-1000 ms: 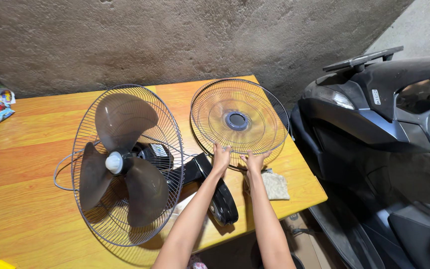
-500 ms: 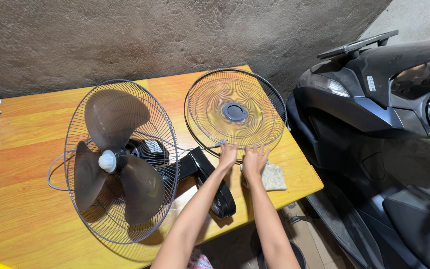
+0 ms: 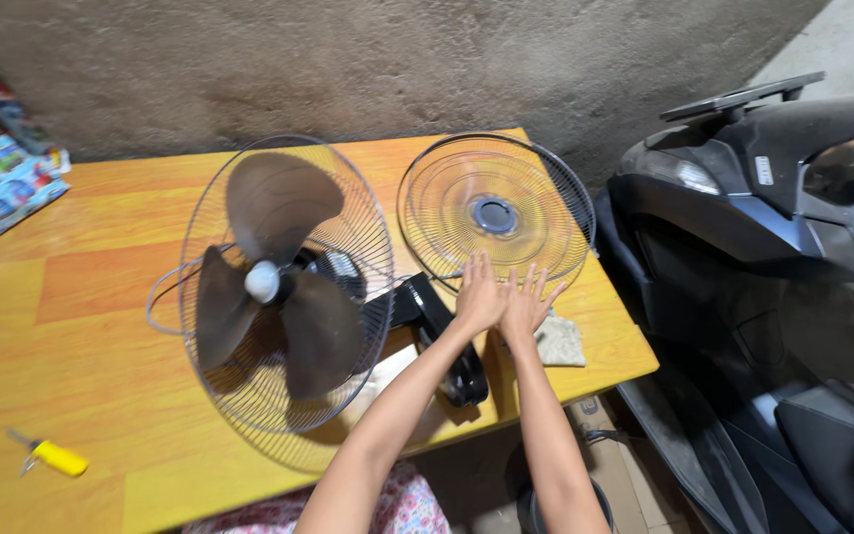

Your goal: The person disassembles a black electric fan on a yellow table. They remove the front grille, unscrew the central hub cap, detach the fan blades, and remove the rear grille, leaving the motor housing exposed.

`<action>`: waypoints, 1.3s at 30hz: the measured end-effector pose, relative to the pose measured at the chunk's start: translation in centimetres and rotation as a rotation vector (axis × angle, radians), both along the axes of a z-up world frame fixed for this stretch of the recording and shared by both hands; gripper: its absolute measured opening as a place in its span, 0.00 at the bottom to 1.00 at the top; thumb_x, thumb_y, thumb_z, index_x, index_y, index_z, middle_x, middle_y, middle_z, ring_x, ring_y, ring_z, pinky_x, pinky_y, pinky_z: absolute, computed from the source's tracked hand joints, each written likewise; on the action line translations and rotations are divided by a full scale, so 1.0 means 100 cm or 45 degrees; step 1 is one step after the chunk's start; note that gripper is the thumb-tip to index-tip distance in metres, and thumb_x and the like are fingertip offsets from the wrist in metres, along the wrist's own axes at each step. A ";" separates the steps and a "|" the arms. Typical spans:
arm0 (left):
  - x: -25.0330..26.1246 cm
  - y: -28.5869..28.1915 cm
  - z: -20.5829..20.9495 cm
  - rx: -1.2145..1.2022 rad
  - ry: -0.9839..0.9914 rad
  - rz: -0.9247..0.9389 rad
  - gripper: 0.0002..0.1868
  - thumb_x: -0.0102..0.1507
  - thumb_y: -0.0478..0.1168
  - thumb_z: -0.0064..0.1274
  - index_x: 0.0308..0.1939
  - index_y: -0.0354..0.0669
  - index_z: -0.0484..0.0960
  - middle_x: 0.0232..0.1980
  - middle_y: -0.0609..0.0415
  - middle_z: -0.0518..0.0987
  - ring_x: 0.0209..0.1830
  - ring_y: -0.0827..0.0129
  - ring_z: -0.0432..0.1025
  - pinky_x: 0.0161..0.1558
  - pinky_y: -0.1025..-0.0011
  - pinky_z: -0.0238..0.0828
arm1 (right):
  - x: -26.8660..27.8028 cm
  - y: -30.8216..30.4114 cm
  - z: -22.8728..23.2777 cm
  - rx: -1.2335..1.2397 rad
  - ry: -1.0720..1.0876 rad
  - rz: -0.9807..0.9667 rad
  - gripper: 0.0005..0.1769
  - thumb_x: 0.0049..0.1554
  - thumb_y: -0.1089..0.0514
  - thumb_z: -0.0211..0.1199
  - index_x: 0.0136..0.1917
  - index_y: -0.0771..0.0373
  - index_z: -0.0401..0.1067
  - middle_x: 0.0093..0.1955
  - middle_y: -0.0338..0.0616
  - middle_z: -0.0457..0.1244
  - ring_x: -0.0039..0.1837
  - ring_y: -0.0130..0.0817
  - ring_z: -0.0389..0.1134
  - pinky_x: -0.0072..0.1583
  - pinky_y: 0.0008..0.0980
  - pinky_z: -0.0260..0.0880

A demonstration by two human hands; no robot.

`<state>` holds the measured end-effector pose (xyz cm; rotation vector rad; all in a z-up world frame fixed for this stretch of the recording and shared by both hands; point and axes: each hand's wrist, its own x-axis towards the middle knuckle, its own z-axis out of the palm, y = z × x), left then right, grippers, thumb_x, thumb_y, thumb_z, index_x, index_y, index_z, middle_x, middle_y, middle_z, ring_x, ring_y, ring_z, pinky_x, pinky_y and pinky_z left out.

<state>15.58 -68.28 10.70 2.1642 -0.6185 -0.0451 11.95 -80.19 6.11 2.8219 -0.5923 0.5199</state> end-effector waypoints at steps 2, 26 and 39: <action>-0.021 0.021 0.042 0.032 -0.326 0.080 0.43 0.66 0.48 0.48 0.76 0.23 0.51 0.79 0.26 0.51 0.80 0.35 0.44 0.76 0.50 0.41 | -0.005 0.010 0.019 -0.015 -0.122 0.096 0.31 0.63 0.43 0.46 0.77 0.47 0.66 0.84 0.53 0.45 0.84 0.54 0.39 0.75 0.72 0.18; -0.058 0.418 0.001 0.315 -0.216 0.838 0.35 0.68 0.44 0.47 0.77 0.39 0.57 0.81 0.34 0.48 0.78 0.32 0.44 0.70 0.38 0.47 | -0.055 0.273 0.144 0.947 -0.559 0.533 0.40 0.61 0.72 0.49 0.84 0.57 0.49 0.68 0.64 0.65 0.59 0.55 0.72 0.58 0.47 0.71; -0.040 0.403 0.014 0.143 -0.382 0.550 0.61 0.57 0.72 0.56 0.78 0.34 0.49 0.81 0.39 0.51 0.83 0.51 0.42 0.78 0.47 0.33 | -0.042 0.210 0.140 1.320 -0.541 0.934 0.38 0.62 0.76 0.47 0.83 0.59 0.52 0.73 0.57 0.63 0.65 0.40 0.70 0.58 0.35 0.75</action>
